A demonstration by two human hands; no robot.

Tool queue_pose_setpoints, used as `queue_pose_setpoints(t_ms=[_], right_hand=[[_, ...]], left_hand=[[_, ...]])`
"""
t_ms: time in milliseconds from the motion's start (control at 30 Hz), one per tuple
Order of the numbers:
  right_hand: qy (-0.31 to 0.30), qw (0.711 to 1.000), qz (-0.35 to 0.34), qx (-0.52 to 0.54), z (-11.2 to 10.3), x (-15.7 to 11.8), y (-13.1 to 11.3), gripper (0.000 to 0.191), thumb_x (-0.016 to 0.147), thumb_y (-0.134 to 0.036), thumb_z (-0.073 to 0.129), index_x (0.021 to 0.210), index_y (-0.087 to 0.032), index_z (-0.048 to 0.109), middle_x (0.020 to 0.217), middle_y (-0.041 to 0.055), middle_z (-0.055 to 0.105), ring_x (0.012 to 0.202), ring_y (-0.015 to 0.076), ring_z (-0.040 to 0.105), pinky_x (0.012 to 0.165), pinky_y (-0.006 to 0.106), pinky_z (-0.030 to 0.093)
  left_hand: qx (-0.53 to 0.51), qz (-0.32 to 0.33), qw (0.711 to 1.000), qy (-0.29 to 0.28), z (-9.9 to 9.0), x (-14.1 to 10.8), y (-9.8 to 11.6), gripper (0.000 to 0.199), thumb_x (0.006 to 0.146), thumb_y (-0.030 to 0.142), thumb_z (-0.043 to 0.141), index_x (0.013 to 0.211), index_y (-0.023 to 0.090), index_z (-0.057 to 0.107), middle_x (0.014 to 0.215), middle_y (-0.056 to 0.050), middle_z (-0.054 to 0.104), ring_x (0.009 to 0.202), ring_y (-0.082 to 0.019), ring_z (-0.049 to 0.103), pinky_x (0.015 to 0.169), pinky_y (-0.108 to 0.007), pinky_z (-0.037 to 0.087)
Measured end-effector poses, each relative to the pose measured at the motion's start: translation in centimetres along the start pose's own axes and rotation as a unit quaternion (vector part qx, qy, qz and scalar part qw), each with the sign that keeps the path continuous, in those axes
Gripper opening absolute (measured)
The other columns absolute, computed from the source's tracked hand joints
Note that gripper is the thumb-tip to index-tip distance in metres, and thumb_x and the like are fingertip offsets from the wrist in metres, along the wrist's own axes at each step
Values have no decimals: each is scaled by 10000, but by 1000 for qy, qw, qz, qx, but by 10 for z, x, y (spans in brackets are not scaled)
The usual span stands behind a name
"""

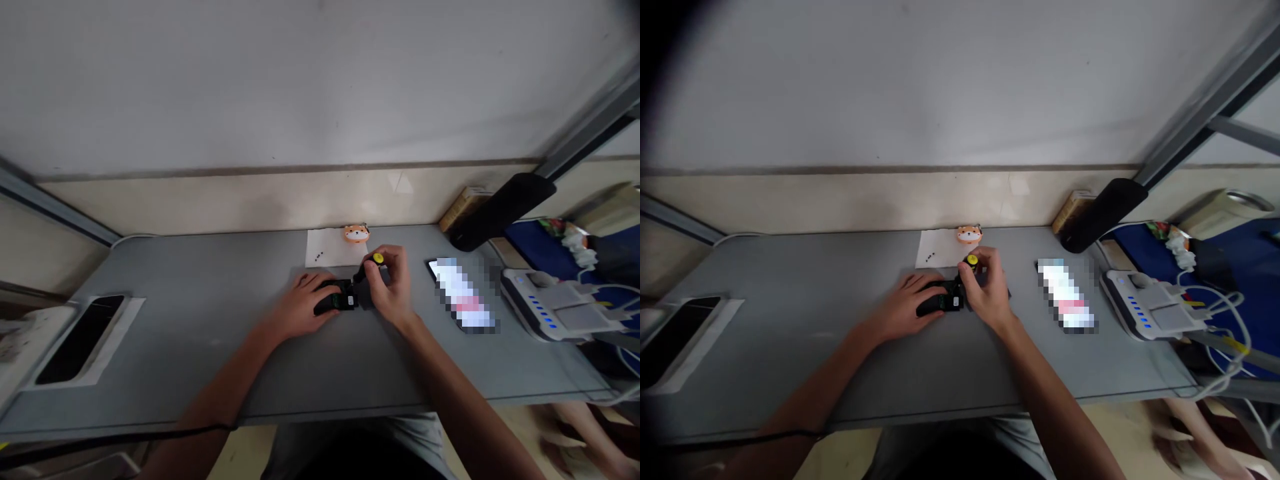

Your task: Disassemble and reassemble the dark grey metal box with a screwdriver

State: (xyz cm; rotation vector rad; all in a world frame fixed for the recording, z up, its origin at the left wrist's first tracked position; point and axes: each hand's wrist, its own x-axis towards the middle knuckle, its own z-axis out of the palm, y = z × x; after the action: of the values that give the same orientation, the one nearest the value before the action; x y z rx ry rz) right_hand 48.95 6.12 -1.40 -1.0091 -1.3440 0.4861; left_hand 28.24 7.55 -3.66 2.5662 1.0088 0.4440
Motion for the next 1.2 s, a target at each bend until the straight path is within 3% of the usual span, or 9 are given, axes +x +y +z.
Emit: queue_pose_setpoints(t_ms=[167,400,633,767,900,1033,1200], right_hand=[[-67,990,65,110,-3,6,-8,202,1013,-465,519,1034,-285,608,935,47,657,842,194,614,771,354,506],[-63,951,184,240,3,15,-7,305,970,-585,446,927,-285,482,746,27,498,678,215,532,655,377,495],[-43,954,188,231,11,12,-10,363,958,-650,401,896,-297,345,682,-31,295,572,187,360,558,334,406],[-54,949,187,250,12,17,-6,395,923,-649,486,856,-291,332,680,-29,334,574,177,361,549,328,387],[-115,938,186,268,10,32,-3,377,911,-620,547,821,-273,433,772,18,474,649,181,476,602,348,447],[-190,925,196,266,10,42,-4,402,913,-645,533,810,-257,504,764,32,478,651,192,494,602,360,463],[-136,917,232,296,15,38,-8,430,958,-666,409,812,-266,471,657,-4,383,542,167,353,509,332,373]], left_hand=[[-1,16,1000,-4,1,0,-1,323,963,339,644,1282,290,653,1421,-72,606,1314,-293,533,1137,-513,409],[8,16,1000,-18,3,-1,-2,366,995,379,598,1351,301,634,1480,-69,594,1348,-305,506,1160,-538,382],[6,12,1000,-18,5,-2,-4,344,991,393,601,1315,296,661,1492,-67,586,1354,-309,495,1149,-533,390],[7,17,1000,-9,5,-2,-4,328,993,384,597,1300,290,666,1461,-65,608,1325,-300,511,1127,-511,410],[13,24,1000,-1,5,-2,-4,331,992,378,603,1301,274,663,1429,-76,628,1315,-298,515,1116,-493,417],[17,29,999,2,6,-3,-5,334,1000,384,590,1315,291,652,1435,-68,622,1316,-291,513,1122,-485,408],[12,29,999,13,8,-4,-6,340,992,385,611,1319,298,648,1386,-69,641,1289,-283,533,1122,-471,403]])
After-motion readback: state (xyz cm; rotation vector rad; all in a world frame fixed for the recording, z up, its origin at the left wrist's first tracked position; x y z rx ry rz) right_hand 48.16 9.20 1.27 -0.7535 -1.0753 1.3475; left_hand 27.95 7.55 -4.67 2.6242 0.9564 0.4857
